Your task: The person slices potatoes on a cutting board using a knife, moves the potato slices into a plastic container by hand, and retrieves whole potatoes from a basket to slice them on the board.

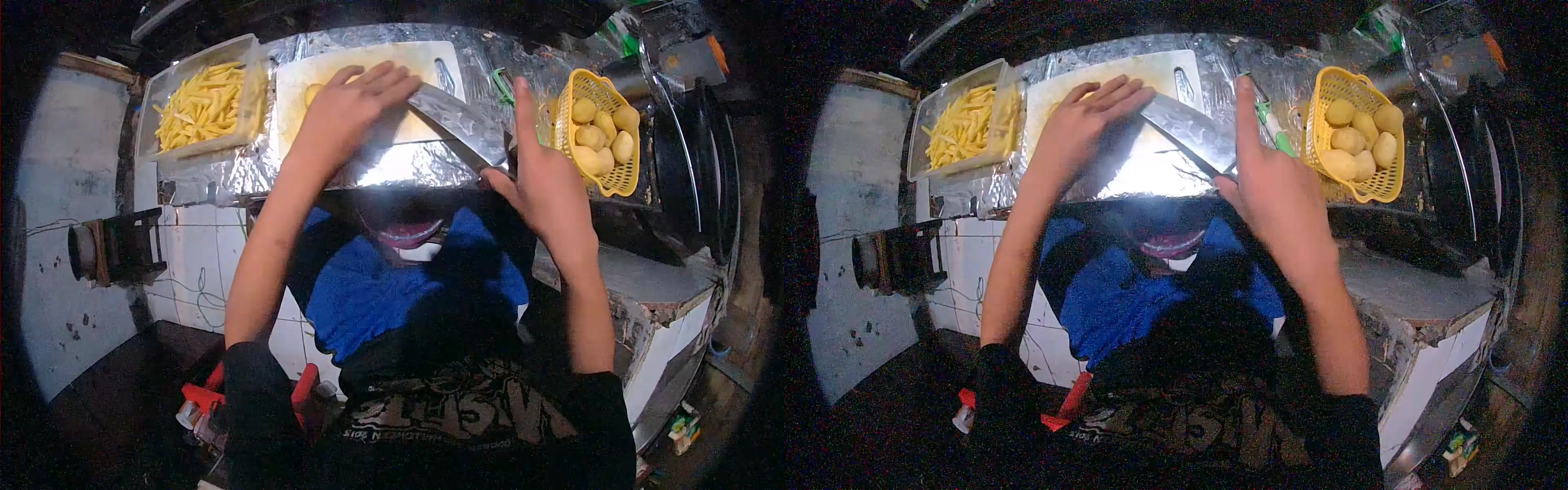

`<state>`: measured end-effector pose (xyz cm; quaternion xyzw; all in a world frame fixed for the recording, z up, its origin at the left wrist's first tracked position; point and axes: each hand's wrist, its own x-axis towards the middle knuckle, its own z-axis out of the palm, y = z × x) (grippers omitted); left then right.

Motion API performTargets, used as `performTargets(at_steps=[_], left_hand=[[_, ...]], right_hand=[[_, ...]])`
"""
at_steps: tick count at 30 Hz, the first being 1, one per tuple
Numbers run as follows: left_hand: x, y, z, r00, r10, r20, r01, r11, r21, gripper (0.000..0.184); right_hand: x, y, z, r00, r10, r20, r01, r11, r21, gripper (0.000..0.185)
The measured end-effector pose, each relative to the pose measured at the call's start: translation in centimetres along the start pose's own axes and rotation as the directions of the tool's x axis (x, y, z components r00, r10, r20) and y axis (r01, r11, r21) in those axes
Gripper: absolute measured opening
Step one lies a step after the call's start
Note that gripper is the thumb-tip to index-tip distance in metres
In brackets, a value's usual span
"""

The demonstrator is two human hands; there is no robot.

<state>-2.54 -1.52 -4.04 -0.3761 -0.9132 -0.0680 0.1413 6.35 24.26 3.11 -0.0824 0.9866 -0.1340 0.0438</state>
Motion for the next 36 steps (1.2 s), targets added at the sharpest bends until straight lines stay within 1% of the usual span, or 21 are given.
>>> performTargets(at_steps=[1,2,3,5,7,8,10,11,13,14,15,17,18,20,21,23,25,27,28,31,36], left_hand=[[-0.3,-0.5,0.0,0.999,-0.043,0.014,0.043,0.999,0.005,0.051],[-0.8,-0.9,0.0,0.998,-0.065,-0.021,0.064,0.998,-0.023,0.045],[-0.9,-1.1,-0.1,0.998,-0.062,-0.023,0.062,0.998,-0.022,0.045],[-1.4,-1.2,0.0,0.991,-0.136,-0.014,0.135,0.989,-0.056,0.041],[-1.3,-1.3,-0.1,0.991,-0.131,-0.036,0.129,0.989,-0.069,0.042],[-0.9,-0.9,0.1,0.990,-0.128,-0.057,0.120,0.985,-0.125,0.042],[0.2,0.2,0.0,0.988,-0.122,-0.090,0.098,0.966,-0.240,0.045],[0.9,0.6,-0.1,0.988,-0.123,-0.093,0.097,0.966,-0.238,0.045],[2.5,1.5,-1.2,0.989,-0.117,0.092,0.132,0.975,-0.177,0.044],[2.9,1.7,-1.7,0.975,-0.134,0.175,0.173,0.957,-0.233,0.042],[3.2,1.3,-1.4,0.977,-0.132,0.170,0.169,0.959,-0.228,0.042],[3.3,0.1,-0.1,0.985,-0.060,0.159,0.077,0.992,-0.099,0.042],[3.0,-0.1,0.0,0.986,-0.058,0.156,0.074,0.993,-0.095,0.042],[2.5,-0.5,0.3,0.993,-0.111,0.047,0.116,0.986,-0.122,0.040],[2.4,-0.9,0.0,0.993,-0.106,0.048,0.111,0.986,-0.121,0.040],[1.8,-1.6,-0.5,0.983,-0.173,0.069,0.185,0.950,-0.251,0.034],[1.6,-2.6,-0.6,0.984,-0.170,0.050,0.177,0.956,-0.234,0.032],[1.6,-3.4,-0.6,0.973,-0.199,0.113,0.223,0.933,-0.281,0.030],[1.3,-3.3,-0.8,0.968,-0.248,0.045,0.251,0.929,-0.271,0.026],[1.0,-4.6,-1.0,0.960,-0.279,0.017,0.272,0.921,-0.277,0.023],[0.2,-7.0,-0.7,0.981,-0.193,-0.010,0.182,0.941,-0.285,0.024]], right_hand=[[-0.1,0.3,-0.1,1.000,0.002,-0.023,-0.001,1.000,0.021,0.110],[-0.2,0.4,-0.4,1.000,0.002,-0.028,-0.002,1.000,0.020,0.110],[-0.4,0.5,-0.7,0.999,0.030,-0.030,-0.030,1.000,0.000,0.109],[-0.9,1.2,-1.0,0.998,0.055,-0.029,-0.055,0.998,-0.020,0.108],[-1.3,2.4,-1.2,0.992,0.046,-0.116,-0.040,0.998,0.055,0.105],[-1.5,2.7,-1.5,0.992,0.043,-0.119,-0.037,0.998,0.053,0.105],[-1.9,3.0,-2.0,0.986,0.133,-0.102,-0.109,0.970,0.219,0.105],[-2.0,2.9,-2.1,0.986,0.131,-0.105,-0.106,0.970,0.218,0.105],[-2.2,2.9,-2.3,0.982,0.164,-0.092,-0.137,0.959,0.247,0.107],[-2.3,3.0,-2.3,0.982,0.161,-0.097,-0.133,0.960,0.247,0.107],[-2.4,3.2,-2.1,0.981,0.162,-0.102,-0.132,0.958,0.253,0.107],[-2.7,3.6,-1.9,0.980,0.164,-0.110,-0.131,0.957,0.260,0.106],[-2.8,3.7,-1.9,0.978,0.174,-0.115,-0.136,0.950,0.282,0.106],[-2.9,4.1,-1.9,0.974,0.190,-0.122,-0.145,0.940,0.308,0.106],[-2.9,4.3,-2.0,0.971,0.206,-0.121,-0.160,0.937,0.310,0.106],[-3.1,4.6,-1.8,0.968,0.224,-0.115,-0.178,0.932,0.317,0.106],[-3.1,4.8,-1.6,0.969,0.202,-0.145,-0.151,0.941,0.302,0.107],[-3.1,4.9,-1.3,0.971,0.199,-0.133,-0.148,0.936,0.318,0.107],[-3.1,4.9,-1.2,0.972,0.196,-0.125,-0.145,0.931,0.334,0.106],[-3.2,4.6,-1.3,0.971,0.194,-0.137,-0.137,0.929,0.343,0.106],[-3.3,4.8,-1.2,0.970,0.208,-0.125,-0.150,0.919,0.365,0.107]])
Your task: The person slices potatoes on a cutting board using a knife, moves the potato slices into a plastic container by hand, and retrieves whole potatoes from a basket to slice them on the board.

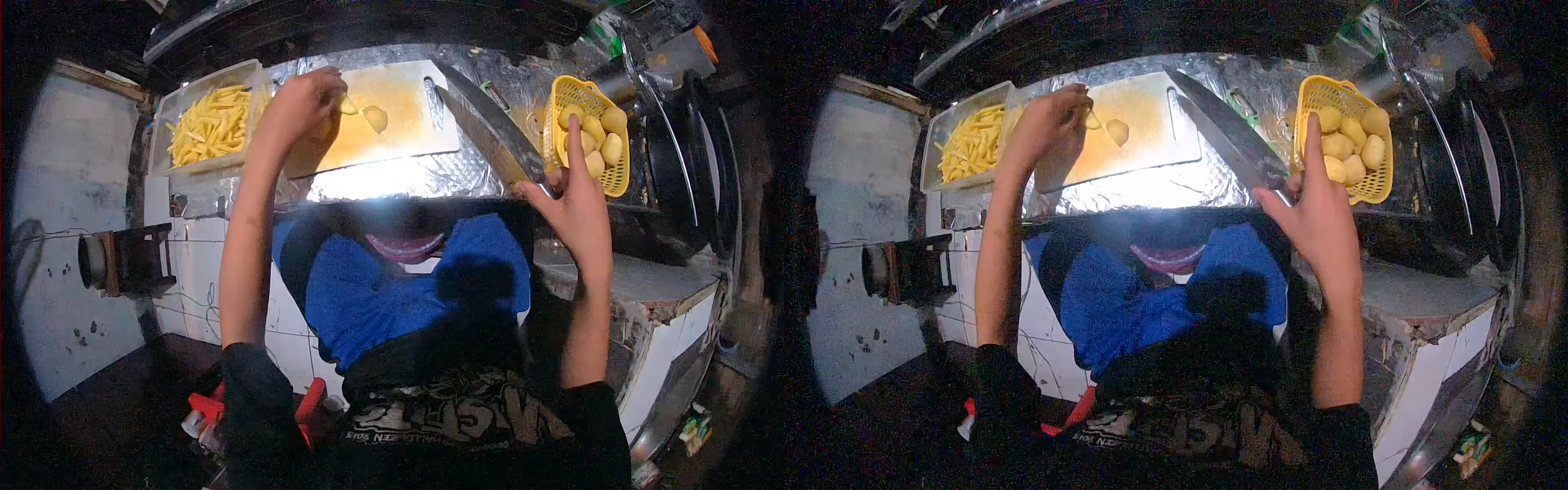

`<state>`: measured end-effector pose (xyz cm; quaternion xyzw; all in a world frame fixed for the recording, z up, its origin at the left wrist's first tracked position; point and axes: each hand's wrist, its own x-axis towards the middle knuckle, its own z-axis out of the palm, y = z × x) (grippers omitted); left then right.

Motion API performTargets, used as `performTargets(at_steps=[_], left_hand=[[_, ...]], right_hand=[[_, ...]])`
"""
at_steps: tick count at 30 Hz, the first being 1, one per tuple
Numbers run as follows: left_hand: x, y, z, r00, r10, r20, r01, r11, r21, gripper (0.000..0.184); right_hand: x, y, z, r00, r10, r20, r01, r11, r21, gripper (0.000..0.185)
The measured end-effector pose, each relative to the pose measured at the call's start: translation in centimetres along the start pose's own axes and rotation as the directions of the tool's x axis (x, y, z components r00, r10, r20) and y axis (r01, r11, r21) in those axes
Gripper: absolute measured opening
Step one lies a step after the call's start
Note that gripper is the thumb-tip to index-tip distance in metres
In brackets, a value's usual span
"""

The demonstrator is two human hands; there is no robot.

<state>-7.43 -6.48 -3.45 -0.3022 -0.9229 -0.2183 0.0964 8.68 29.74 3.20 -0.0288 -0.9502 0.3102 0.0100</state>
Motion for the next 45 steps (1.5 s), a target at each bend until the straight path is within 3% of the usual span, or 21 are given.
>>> performTargets(at_steps=[3,5,9,11,12,14,15,17,18,20,23,27,30,32,33,35,36,37,40,45], left_hand=[[0.1,0.6,-1.1,0.990,-0.070,0.123,0.078,0.995,-0.055,0.024],[0.2,-0.2,-1.4,0.976,-0.107,0.189,0.104,0.994,0.024,0.024],[-0.3,0.2,-2.0,0.965,-0.182,0.188,0.174,0.983,0.059,0.024],[-0.5,0.7,-1.3,0.990,-0.138,0.013,0.136,0.987,0.089,0.026],[-0.5,1.4,-1.0,0.990,-0.139,0.013,0.137,0.986,0.090,0.026],[-0.2,3.7,-0.3,0.994,0.092,0.051,-0.095,0.994,0.059,0.031],[-0.2,4.8,0.3,0.995,0.086,0.049,-0.089,0.994,0.063,0.031],[-0.2,6.2,1.5,0.949,0.308,0.065,-0.307,0.951,-0.021,0.025],[-0.2,5.9,1.5,0.950,0.306,0.063,-0.306,0.952,-0.014,0.025],[-0.2,5.5,1.6,0.970,0.215,0.115,-0.217,0.976,0.003,0.025],[-0.5,4.9,1.5,0.976,0.214,0.037,-0.217,0.972,0.094,0.019],[-0.6,4.8,1.3,0.986,0.156,0.057,-0.163,0.974,0.156,0.018],[-0.7,4.8,1.0,0.988,0.152,-0.007,-0.147,0.965,0.216,0.016],[-1.7,5.8,0.3,0.961,0.131,-0.245,-0.106,0.988,0.114,0.019],[-2.8,5.7,0.3,0.961,0.133,-0.242,-0.107,0.987,0.118,0.019],[-5.3,4.6,0.1,0.899,-0.328,-0.290,0.303,0.944,-0.127,0.028],[-6.1,4.8,-0.5,0.901,-0.397,-0.176,0.373,0.915,-0.157,0.041],[-6.6,4.9,-0.2,0.901,-0.396,-0.175,0.372,0.915,-0.155,0.041],[-7.5,4.6,0.1,0.946,-0.263,-0.191,0.266,0.964,-0.011,0.054],[-7.8,5.6,-0.9,0.942,-0.333,-0.036,0.328,0.938,-0.109,0.055]], right_hand=[[0.1,0.0,0.0,1.000,-0.004,0.000,0.004,1.000,0.011,0.107],[0.1,0.0,0.0,1.000,0.004,0.010,-0.004,1.000,0.025,0.106],[0.0,-0.2,0.0,1.000,-0.003,0.008,0.003,1.000,0.015,0.105],[0.0,-0.3,0.1,1.000,0.006,0.008,-0.006,1.000,0.007,0.105],[0.0,-0.2,0.2,1.000,0.003,0.011,-0.003,1.000,0.008,0.105],[0.1,-0.1,0.3,1.000,-0.004,0.016,0.004,1.000,0.008,0.105],[0.1,-0.2,0.4,1.000,0.000,0.019,0.000,1.000,0.015,0.105],[0.2,-0.3,0.5,1.000,-0.007,0.021,0.006,1.000,0.024,0.105],[0.1,-0.2,0.6,1.000,-0.015,0.011,0.015,1.000,0.021,0.105],[-0.1,-0.1,0.6,1.000,-0.019,-0.001,0.019,1.000,0.018,0.105],[-0.1,0.0,0.2,0.999,-0.038,-0.005,0.038,0.999,0.024,0.104],[-0.1,-0.2,0.2,1.000,-0.021,-0.005,0.021,0.999,0.038,0.104],[-0.2,-0.1,0.2,1.000,-0.018,0.011,0.017,0.999,0.031,0.102],[-0.2,-0.4,0.0,0.999,-0.008,0.035,0.007,0.999,0.037,0.101],[-0.2,-0.8,-0.2,0.998,0.028,0.064,-0.031,0.999,0.040,0.097],[-0.3,-0.9,-0.1,0.994,0.067,0.085,-0.072,0.996,0.050,0.093],[-0.4,-0.6,0.4,0.999,0.012,0.053,-0.018,0.993,0.114,0.088],[-0.5,-0.3,0.8,0.999,-0.044,0.021,0.040,0.984,0.175,0.083],[-0.5,-0.7,2.0,0.998,-0.063,0.027,0.054,0.962,0.266,0.077],[-0.8,-1.6,3.3,0.991,-0.046,0.126,0.005,0.953,0.303,0.076]])
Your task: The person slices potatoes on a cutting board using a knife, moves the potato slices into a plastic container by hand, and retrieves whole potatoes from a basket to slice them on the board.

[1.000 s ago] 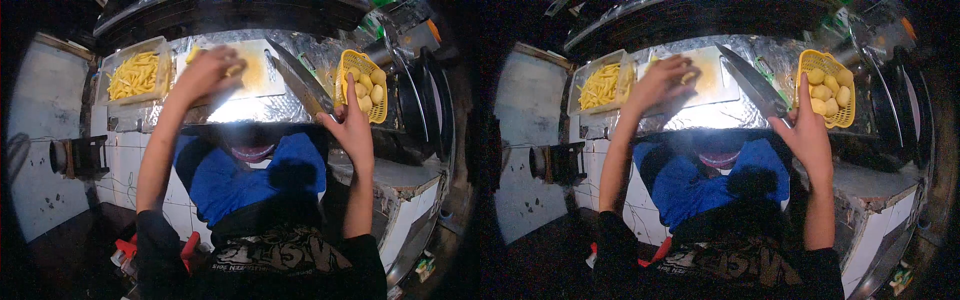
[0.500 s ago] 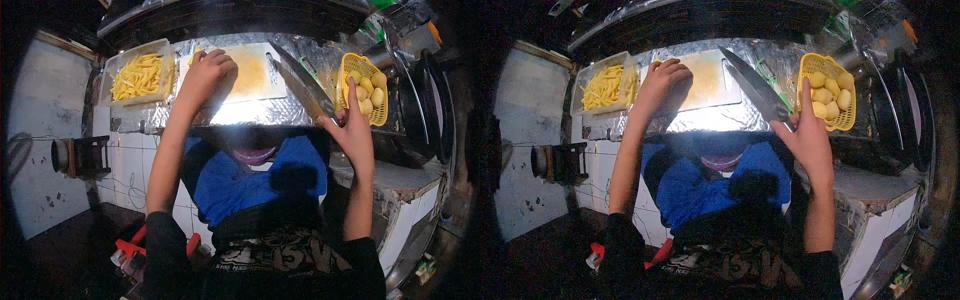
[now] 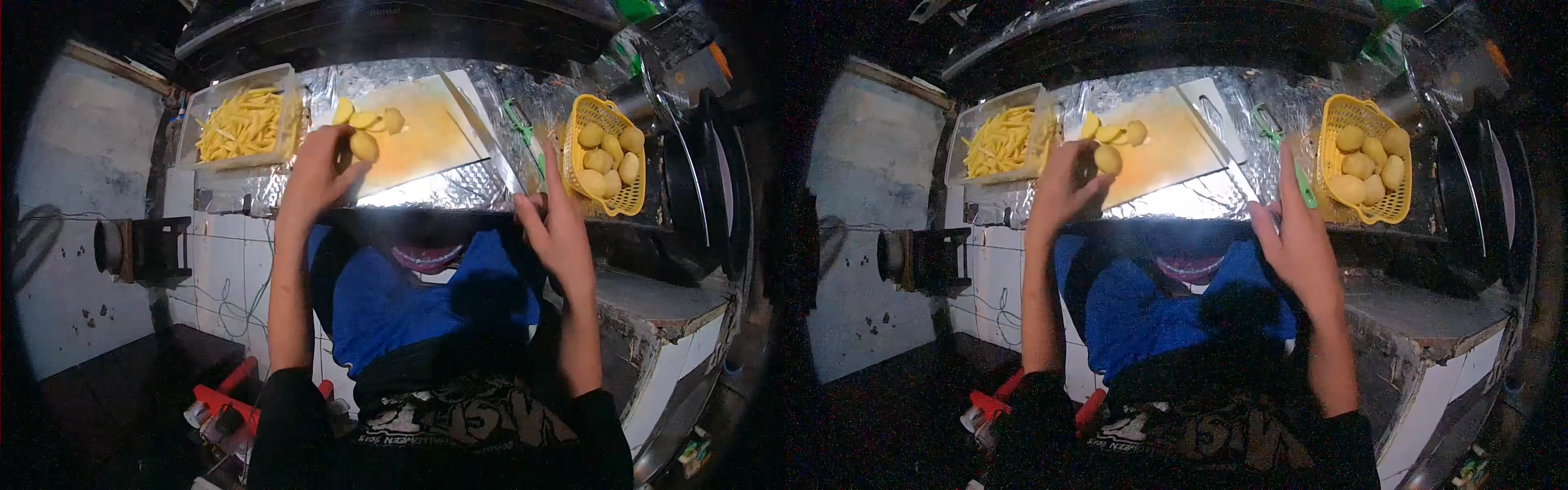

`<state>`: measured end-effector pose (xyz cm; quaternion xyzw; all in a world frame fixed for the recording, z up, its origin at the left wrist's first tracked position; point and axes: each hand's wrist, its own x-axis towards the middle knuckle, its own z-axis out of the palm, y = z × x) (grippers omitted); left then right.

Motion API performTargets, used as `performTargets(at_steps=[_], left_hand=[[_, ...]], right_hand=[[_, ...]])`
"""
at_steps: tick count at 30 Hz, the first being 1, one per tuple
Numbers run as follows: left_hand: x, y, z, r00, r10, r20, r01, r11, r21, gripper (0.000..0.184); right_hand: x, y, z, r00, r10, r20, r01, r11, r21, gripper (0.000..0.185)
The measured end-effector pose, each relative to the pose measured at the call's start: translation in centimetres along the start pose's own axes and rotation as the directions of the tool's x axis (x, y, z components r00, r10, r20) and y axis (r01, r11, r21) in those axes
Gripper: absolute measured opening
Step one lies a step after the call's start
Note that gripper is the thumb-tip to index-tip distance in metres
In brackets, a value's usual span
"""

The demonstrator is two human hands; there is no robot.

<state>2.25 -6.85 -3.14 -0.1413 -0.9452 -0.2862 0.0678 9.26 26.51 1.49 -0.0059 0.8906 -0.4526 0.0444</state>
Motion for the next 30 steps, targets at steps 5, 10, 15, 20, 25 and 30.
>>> performTargets(at_steps=[5,10,15,20,25,30], left_hand=[[-0.8,2.1,2.4,0.996,0.014,-0.089,-0.007,0.996,0.083,0.062],[-1.1,2.9,5.2,0.954,-0.083,-0.290,0.130,0.981,0.146,0.055],[-0.3,0.4,4.7,0.924,-0.044,-0.379,0.100,0.986,0.130,0.051],[0.3,-1.2,3.0,0.931,0.103,-0.349,-0.035,0.980,0.195,0.050],[1.0,4.1,4.1,0.954,0.137,-0.268,-0.139,0.990,0.010,0.055],[3.0,5.4,7.2,0.951,0.245,-0.188,-0.251,0.968,-0.010,0.054]], right_hand=[[0.3,0.8,2.1,0.988,0.091,0.125,-0.098,0.994,0.055,0.075],[1.7,0.9,3.9,0.999,0.036,0.038,-0.038,0.998,0.051,0.072],[4.9,0.7,3.7,0.980,-0.165,-0.113,0.132,0.959,-0.252,0.070],[5.9,0.8,4.1,0.985,-0.143,-0.098,0.112,0.957,-0.268,0.070],[3.4,-0.8,4.4,0.992,-0.110,-0.055,0.102,0.986,-0.132,0.065],[2.4,-1.5,5.2,0.995,-0.089,0.053,0.095,0.986,-0.136,0.059]])
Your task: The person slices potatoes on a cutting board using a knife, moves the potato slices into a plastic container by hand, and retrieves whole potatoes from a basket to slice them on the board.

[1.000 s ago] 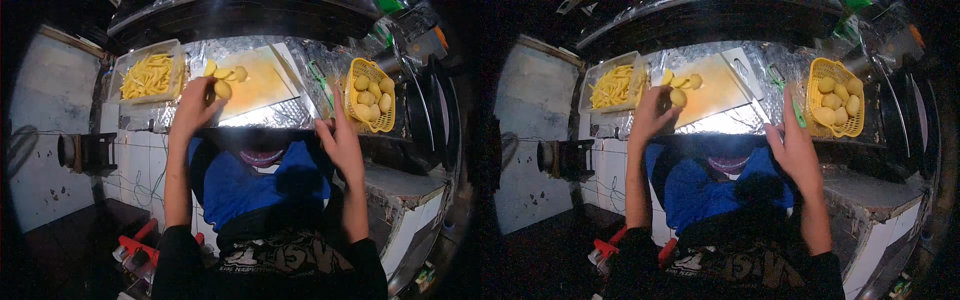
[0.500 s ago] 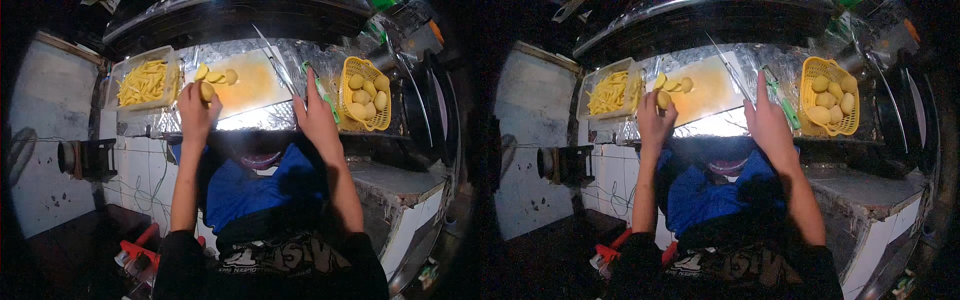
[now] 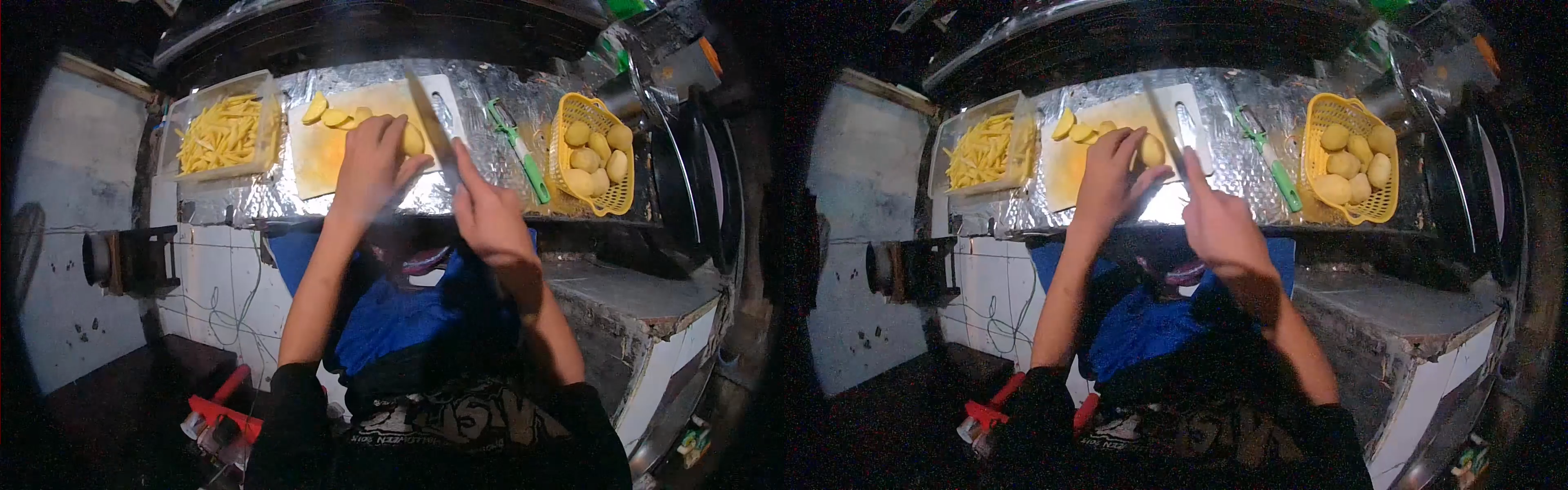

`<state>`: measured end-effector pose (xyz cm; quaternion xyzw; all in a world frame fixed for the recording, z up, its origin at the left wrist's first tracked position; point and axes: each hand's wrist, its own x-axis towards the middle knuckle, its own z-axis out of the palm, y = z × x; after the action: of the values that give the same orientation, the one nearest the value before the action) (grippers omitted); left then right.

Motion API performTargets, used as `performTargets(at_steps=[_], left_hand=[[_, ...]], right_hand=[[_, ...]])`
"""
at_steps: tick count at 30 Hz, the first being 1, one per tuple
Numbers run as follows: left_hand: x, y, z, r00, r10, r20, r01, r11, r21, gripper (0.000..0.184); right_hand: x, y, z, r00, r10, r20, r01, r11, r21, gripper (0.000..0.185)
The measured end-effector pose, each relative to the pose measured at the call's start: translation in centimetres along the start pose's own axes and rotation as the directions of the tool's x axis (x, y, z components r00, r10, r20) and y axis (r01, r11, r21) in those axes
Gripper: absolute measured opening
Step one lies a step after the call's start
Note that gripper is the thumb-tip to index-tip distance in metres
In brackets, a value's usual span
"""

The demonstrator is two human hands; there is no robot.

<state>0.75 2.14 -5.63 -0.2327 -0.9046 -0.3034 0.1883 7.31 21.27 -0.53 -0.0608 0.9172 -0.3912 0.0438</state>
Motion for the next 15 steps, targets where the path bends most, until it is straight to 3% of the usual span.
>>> performTargets(at_steps=[2,6,12,15], left_hand=[[-0.5,0.3,0.0,0.999,-0.030,-0.038,0.032,0.998,0.048,0.052],[-0.6,0.2,-0.3,0.991,-0.129,-0.046,0.125,0.989,-0.080,0.042],[-0.6,0.5,0.6,0.976,-0.184,-0.114,0.178,0.982,-0.064,0.036],[-0.4,0.6,0.6,0.973,-0.198,-0.120,0.190,0.979,-0.080,0.037]], right_hand=[[-0.1,0.3,0.4,0.999,-0.044,-0.020,0.043,0.999,-0.011,0.060],[0.2,0.9,1.5,0.997,-0.069,0.023,0.069,0.998,0.013,0.062],[-0.3,0.3,1.5,0.987,-0.159,-0.011,0.159,0.987,-0.014,0.067],[-0.3,0.0,1.8,0.968,-0.247,-0.039,0.241,0.962,-0.127,0.073]])
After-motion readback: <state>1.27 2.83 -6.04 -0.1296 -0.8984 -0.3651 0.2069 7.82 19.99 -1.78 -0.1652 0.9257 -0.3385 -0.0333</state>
